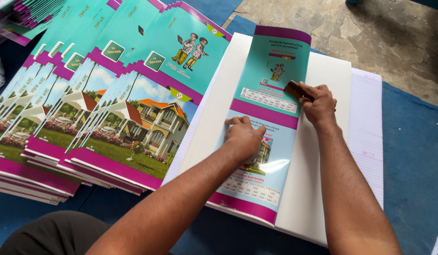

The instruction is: The person sits on a blue mat and repeatedly folds the cover of a book onto its pages, then uses a wooden block to press and smooth the spine. This process is repeated for multiple books in a stack.

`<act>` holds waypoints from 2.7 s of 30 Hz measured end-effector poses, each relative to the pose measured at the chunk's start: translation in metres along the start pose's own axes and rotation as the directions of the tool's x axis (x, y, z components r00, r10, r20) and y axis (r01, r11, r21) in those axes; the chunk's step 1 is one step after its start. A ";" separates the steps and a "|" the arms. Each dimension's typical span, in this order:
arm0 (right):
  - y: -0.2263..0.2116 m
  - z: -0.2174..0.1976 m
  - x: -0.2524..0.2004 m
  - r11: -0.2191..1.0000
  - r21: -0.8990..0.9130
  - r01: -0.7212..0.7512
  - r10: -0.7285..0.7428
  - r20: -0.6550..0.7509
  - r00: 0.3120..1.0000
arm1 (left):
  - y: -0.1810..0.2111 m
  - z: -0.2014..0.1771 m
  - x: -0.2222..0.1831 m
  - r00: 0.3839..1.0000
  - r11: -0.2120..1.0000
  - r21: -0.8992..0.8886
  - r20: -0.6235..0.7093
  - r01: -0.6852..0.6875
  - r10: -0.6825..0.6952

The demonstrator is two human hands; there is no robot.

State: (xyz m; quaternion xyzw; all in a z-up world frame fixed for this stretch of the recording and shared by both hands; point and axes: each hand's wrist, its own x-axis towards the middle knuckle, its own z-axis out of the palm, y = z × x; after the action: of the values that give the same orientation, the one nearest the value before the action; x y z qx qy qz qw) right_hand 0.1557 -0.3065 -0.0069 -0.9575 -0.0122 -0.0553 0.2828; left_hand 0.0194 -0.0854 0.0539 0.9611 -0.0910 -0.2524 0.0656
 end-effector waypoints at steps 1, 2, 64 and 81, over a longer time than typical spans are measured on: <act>0.002 0.002 0.005 1.000 0.006 -0.006 0.006 -0.012 1.000 | 0.000 0.001 0.000 1.000 1.000 0.000 -0.018 -0.006 0.006; 0.004 0.004 0.011 1.000 0.012 -0.011 0.011 -0.024 1.000 | -0.001 0.002 0.000 0.999 1.000 -0.001 -0.035 -0.012 0.012; 0.014 -0.009 -0.048 0.956 0.248 -0.156 0.095 0.240 0.966 | -0.004 0.012 0.000 0.996 1.000 -0.010 -0.089 0.022 -0.022; -0.008 -0.037 -0.201 0.984 0.179 -0.007 -0.054 0.334 0.941 | 0.002 0.000 -0.015 0.993 0.986 -0.114 -0.007 0.120 -0.122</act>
State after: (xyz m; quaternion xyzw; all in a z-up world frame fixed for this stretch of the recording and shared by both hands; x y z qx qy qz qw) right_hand -0.0482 -0.3187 0.0059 -0.9236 -0.0767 0.1074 0.3599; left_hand 0.0066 -0.0838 0.0616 0.9614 -0.0176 -0.2537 0.1052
